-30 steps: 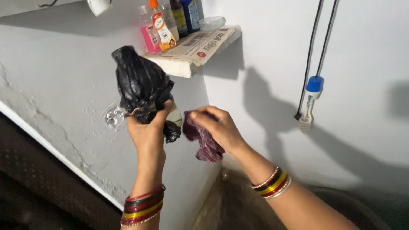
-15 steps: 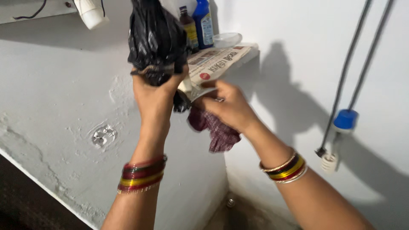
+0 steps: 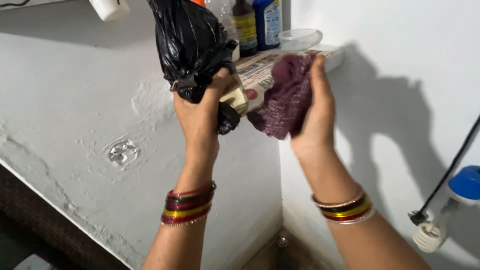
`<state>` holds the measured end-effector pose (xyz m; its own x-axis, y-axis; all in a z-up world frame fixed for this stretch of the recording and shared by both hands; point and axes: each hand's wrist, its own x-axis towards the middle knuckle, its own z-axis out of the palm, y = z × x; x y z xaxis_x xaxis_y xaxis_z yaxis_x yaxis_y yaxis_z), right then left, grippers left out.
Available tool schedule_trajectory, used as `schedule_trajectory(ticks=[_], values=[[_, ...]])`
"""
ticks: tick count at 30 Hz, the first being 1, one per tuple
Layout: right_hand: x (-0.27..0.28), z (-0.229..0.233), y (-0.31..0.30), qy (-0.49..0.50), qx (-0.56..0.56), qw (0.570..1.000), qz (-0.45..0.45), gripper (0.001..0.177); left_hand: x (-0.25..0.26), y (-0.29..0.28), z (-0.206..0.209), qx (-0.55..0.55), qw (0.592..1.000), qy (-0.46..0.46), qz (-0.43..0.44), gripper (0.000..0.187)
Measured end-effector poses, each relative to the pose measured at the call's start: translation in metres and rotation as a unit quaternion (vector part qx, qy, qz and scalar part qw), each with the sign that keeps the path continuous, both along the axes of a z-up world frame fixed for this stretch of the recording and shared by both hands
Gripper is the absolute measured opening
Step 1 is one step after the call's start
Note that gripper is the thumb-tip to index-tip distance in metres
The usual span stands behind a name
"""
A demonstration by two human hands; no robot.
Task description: The person wipes several bathroom items with a purple cloth, including a pink bottle, an orange pump bottle, a small white container, and a black plastic bag. The person places the cleaned items on a small shelf lined with newspaper.
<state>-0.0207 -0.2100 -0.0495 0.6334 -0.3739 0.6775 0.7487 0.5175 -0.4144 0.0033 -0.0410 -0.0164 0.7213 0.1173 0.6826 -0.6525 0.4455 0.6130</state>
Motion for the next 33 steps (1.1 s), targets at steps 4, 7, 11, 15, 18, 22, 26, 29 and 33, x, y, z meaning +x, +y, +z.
schedule_trajectory(ticks=[4, 7, 11, 15, 18, 22, 26, 29, 33], values=[[-0.010, -0.020, 0.095, -0.021, -0.163, 0.968, -0.191, 0.058, -0.017, 0.007, 0.007, 0.000, 0.993, 0.000, 0.115, 0.035], [-0.015, -0.028, 0.133, -0.080, -0.151, 0.969, -0.176, 0.061, -0.031, 0.030, 0.008, 0.004, 0.990, -0.008, 0.140, 0.029], [-0.005, -0.019, 0.157, 0.054, -0.057, 0.994, 0.081, 0.054, -0.053, 0.073, -0.004, 0.034, 0.981, 0.020, 0.191, 0.028], [-0.004, -0.010, 0.192, 0.015, 0.016, 0.901, 0.433, 0.042, -0.065, 0.113, -0.008, 0.002, 0.970, -0.046, 0.239, 0.037], [-0.030, -0.022, 0.238, -0.106, 0.016, 0.874, 0.474, 0.035, -0.073, 0.145, -0.008, 0.011, 0.945, -0.030, 0.326, 0.036], [-0.059, -0.028, 0.287, 0.183, -0.099, 0.956, 0.205, 0.045, -0.086, 0.194, -0.012, -0.017, 0.940, 0.012, 0.340, 0.031], [-0.060, -0.020, 0.301, 0.166, -0.061, 0.918, 0.354, 0.047, -0.108, 0.223, -0.033, -0.004, 0.936, -0.002, 0.353, 0.030], [-0.067, -0.030, 0.320, 0.195, -0.082, 0.898, 0.385, 0.043, -0.117, 0.253, -0.040, -0.007, 0.934, 0.017, 0.356, 0.037], [-0.077, -0.036, 0.310, 0.238, -0.252, 0.846, 0.406, 0.051, -0.121, 0.302, -0.052, 0.031, 0.898, -0.036, 0.438, 0.058]])
